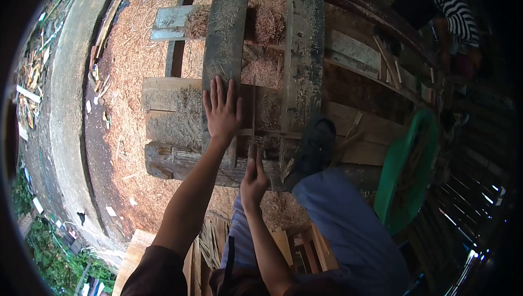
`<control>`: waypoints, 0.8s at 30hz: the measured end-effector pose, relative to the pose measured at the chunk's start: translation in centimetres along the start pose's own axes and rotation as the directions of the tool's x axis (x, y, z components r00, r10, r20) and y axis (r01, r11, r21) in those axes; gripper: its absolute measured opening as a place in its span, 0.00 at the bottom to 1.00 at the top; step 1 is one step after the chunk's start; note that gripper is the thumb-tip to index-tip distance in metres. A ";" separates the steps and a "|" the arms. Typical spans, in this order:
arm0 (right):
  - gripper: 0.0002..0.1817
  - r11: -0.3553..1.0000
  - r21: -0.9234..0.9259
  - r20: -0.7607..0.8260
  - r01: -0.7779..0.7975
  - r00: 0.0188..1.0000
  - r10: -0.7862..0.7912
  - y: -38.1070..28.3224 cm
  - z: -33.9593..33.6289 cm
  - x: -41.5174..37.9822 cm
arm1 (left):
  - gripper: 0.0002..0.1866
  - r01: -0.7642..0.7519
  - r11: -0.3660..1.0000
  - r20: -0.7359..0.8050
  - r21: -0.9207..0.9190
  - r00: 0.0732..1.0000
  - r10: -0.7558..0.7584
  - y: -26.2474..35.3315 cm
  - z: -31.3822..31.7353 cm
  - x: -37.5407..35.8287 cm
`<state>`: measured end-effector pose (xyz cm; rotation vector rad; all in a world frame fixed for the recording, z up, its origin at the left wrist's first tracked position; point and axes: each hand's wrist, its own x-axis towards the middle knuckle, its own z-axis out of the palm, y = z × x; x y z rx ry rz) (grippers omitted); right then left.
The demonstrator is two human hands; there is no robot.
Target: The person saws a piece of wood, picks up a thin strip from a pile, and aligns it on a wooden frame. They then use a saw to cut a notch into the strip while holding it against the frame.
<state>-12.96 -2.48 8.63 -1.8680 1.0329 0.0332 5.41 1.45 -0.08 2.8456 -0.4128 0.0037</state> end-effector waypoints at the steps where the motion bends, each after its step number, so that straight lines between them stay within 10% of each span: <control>1: 0.24 1.000 0.006 0.003 -0.005 1.000 0.005 0.8 0.2 -1.1 | 0.33 -0.003 1.000 0.004 0.007 1.000 0.003 -0.3 0.0 -0.5; 10: 0.26 0.982 0.024 -0.114 0.186 0.977 -0.182 1.4 -0.6 -1.8 | 0.33 0.005 1.000 -0.003 -0.023 1.000 -0.005 -0.3 0.0 0.1; 16: 0.23 0.975 0.206 0.036 -0.080 0.997 0.074 3.8 -2.7 -7.8 | 0.32 -0.001 1.000 0.002 -0.030 1.000 0.002 -0.2 -0.1 -0.1; 20: 0.22 0.977 0.073 -0.085 0.199 0.978 -0.193 5.8 -1.1 -7.5 | 0.32 0.004 0.999 -0.030 -0.038 1.000 -0.006 -0.1 0.3 0.5; 24: 0.25 0.965 0.187 0.083 -0.184 0.982 0.172 3.4 -4.4 -7.6 | 0.32 -0.005 0.999 -0.033 -0.040 0.999 0.003 -0.2 0.4 -0.2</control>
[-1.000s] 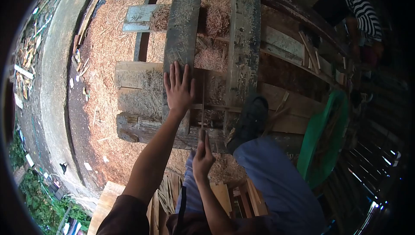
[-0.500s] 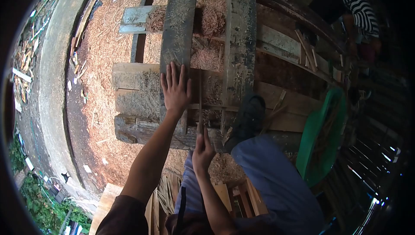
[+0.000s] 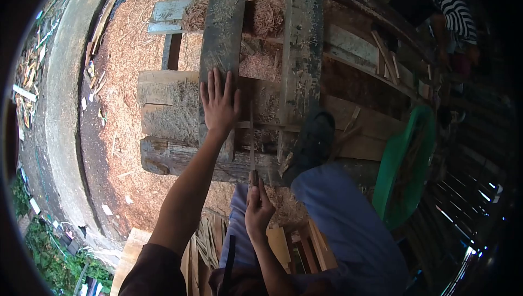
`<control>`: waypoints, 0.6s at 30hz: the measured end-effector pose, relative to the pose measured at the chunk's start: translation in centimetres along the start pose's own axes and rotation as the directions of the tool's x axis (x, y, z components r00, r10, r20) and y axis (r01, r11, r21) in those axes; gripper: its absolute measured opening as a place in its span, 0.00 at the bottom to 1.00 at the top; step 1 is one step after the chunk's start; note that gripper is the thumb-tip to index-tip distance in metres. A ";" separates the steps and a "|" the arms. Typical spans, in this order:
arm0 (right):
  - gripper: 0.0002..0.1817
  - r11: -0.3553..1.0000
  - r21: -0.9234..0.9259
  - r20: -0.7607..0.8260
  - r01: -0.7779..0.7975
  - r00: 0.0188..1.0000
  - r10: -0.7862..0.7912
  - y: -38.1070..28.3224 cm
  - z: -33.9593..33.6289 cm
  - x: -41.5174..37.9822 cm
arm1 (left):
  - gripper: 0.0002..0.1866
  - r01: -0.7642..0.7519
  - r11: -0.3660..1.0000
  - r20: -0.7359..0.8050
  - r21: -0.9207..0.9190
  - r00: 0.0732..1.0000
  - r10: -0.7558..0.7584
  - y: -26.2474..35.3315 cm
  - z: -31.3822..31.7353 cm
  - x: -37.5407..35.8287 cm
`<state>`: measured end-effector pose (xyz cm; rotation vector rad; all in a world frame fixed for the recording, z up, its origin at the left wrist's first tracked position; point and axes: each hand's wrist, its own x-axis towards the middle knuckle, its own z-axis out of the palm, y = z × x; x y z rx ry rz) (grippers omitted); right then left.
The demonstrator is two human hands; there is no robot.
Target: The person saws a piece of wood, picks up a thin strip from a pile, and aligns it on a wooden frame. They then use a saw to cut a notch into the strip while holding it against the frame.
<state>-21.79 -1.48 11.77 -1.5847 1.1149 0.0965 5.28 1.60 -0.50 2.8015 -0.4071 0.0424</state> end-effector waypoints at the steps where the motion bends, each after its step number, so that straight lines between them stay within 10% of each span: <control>1: 0.25 0.999 0.030 -0.029 0.031 0.999 -0.031 0.6 0.1 0.3 | 0.32 0.003 1.000 0.006 0.007 1.000 -0.003 0.0 0.0 0.0; 5: 0.26 0.998 0.051 -0.031 -0.021 0.999 0.023 0.0 0.9 0.3 | 0.32 0.001 1.000 -0.001 0.013 1.000 -0.001 0.1 0.1 -0.2; 7: 0.26 0.817 -0.286 -0.117 0.501 0.828 -0.548 -0.4 1.8 1.3 | 0.32 -0.006 1.000 -0.005 0.015 1.000 0.006 -0.1 0.0 0.0; 11: 0.26 0.993 -0.109 0.070 -0.053 0.996 0.061 -6.3 -2.0 -0.2 | 0.32 -0.004 1.000 -0.005 0.005 1.000 0.004 0.0 0.0 0.0; 16: 0.27 0.989 0.082 0.198 -0.119 0.975 0.101 -7.8 -1.8 -1.0 | 0.32 -0.007 0.999 -0.005 0.033 1.000 0.007 0.0 -0.1 0.1; 18: 0.27 0.947 -0.135 0.072 0.292 0.956 -0.285 -6.2 -0.9 1.0 | 0.32 0.005 1.000 -0.014 0.018 1.000 -0.004 0.1 0.2 0.1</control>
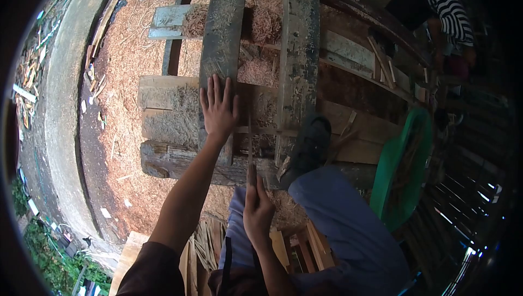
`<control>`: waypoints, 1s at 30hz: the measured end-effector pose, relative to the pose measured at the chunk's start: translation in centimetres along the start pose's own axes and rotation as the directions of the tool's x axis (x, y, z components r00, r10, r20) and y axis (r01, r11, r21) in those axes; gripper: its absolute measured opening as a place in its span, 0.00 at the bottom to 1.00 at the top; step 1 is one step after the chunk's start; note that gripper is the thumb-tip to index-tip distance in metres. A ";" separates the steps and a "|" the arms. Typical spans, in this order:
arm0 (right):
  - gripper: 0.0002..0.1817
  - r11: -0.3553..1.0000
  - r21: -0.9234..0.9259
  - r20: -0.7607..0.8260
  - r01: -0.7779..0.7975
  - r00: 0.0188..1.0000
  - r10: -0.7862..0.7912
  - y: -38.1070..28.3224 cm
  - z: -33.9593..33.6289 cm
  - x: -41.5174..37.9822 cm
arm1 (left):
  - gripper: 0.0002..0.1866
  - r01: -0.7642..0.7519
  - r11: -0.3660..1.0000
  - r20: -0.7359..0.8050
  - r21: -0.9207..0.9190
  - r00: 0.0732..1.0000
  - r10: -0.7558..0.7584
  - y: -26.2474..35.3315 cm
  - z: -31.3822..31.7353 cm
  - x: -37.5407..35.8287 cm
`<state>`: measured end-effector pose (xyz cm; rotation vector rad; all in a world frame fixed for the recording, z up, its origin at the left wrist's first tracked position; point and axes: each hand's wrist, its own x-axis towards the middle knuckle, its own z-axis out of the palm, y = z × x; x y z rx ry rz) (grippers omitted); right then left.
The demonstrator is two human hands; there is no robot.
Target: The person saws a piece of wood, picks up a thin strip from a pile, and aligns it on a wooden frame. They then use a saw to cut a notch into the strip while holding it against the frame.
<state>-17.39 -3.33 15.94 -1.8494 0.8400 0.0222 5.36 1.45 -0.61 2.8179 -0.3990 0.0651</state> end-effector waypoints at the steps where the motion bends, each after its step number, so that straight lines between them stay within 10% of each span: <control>1: 0.27 1.000 -0.005 0.005 -0.003 1.000 0.003 0.0 0.3 2.2 | 0.33 0.002 1.000 0.023 0.006 1.000 -0.002 0.0 -0.1 -0.1; 11: 0.26 0.995 -0.066 -0.001 -0.072 0.997 0.072 -1.5 -0.8 -1.6 | 0.33 0.017 1.000 0.062 -0.007 0.998 -0.016 0.1 -0.5 0.2; 13: 0.26 0.955 0.086 0.087 -0.284 0.957 0.277 -1.7 -2.0 -1.1 | 0.33 0.013 1.000 0.059 0.003 0.998 -0.013 0.2 -0.5 0.3; 17: 0.27 0.997 0.021 0.085 -0.076 0.994 0.074 1.2 2.7 7.0 | 0.33 0.007 1.000 0.038 -0.014 0.999 -0.006 0.1 -0.4 0.2; 30: 0.25 0.983 -0.151 0.011 -0.103 0.994 0.106 -2.0 2.2 6.0 | 0.33 0.025 0.999 0.060 -0.021 0.998 -0.024 0.5 -0.3 -0.6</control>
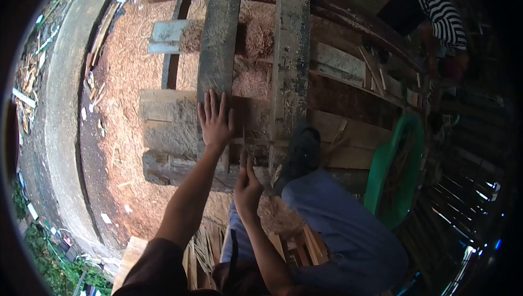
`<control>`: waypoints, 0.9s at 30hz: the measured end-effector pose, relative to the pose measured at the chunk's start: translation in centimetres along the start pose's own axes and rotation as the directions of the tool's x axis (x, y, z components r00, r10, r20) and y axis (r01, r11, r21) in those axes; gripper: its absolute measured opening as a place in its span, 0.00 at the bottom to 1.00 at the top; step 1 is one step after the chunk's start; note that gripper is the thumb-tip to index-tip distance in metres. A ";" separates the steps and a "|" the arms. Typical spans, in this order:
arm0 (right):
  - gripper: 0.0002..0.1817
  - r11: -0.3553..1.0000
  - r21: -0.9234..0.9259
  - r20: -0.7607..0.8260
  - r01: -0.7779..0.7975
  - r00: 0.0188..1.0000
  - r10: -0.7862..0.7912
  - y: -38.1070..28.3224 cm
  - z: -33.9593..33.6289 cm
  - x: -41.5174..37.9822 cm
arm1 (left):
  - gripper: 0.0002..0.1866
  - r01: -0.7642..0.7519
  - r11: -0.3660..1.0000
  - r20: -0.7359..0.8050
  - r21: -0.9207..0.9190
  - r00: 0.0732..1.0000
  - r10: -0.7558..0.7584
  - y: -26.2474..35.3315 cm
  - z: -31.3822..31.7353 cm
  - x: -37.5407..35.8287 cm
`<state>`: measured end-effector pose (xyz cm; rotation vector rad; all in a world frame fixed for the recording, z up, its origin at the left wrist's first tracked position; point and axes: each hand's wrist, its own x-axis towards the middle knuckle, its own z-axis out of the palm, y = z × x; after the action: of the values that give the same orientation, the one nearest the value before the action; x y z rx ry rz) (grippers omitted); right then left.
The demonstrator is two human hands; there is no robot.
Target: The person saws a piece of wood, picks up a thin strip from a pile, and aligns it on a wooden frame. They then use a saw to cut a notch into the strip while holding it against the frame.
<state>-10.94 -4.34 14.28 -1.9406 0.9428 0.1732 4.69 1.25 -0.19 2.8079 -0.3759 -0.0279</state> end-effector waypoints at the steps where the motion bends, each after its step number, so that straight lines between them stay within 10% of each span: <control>1: 0.25 0.997 0.075 -0.023 -0.008 1.000 0.010 1.1 0.4 -0.1 | 0.33 -0.004 1.000 -0.030 -0.006 1.000 0.004 -0.3 0.0 0.8; 27: 0.26 0.994 0.096 -0.057 0.044 0.998 -0.039 2.0 -1.2 -4.2 | 0.33 0.010 1.000 0.007 0.013 1.000 -0.010 -0.1 0.0 0.5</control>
<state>-15.54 -3.51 15.56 -1.8819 0.9292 0.0493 5.19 1.19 -0.19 2.8231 -0.3655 -0.0383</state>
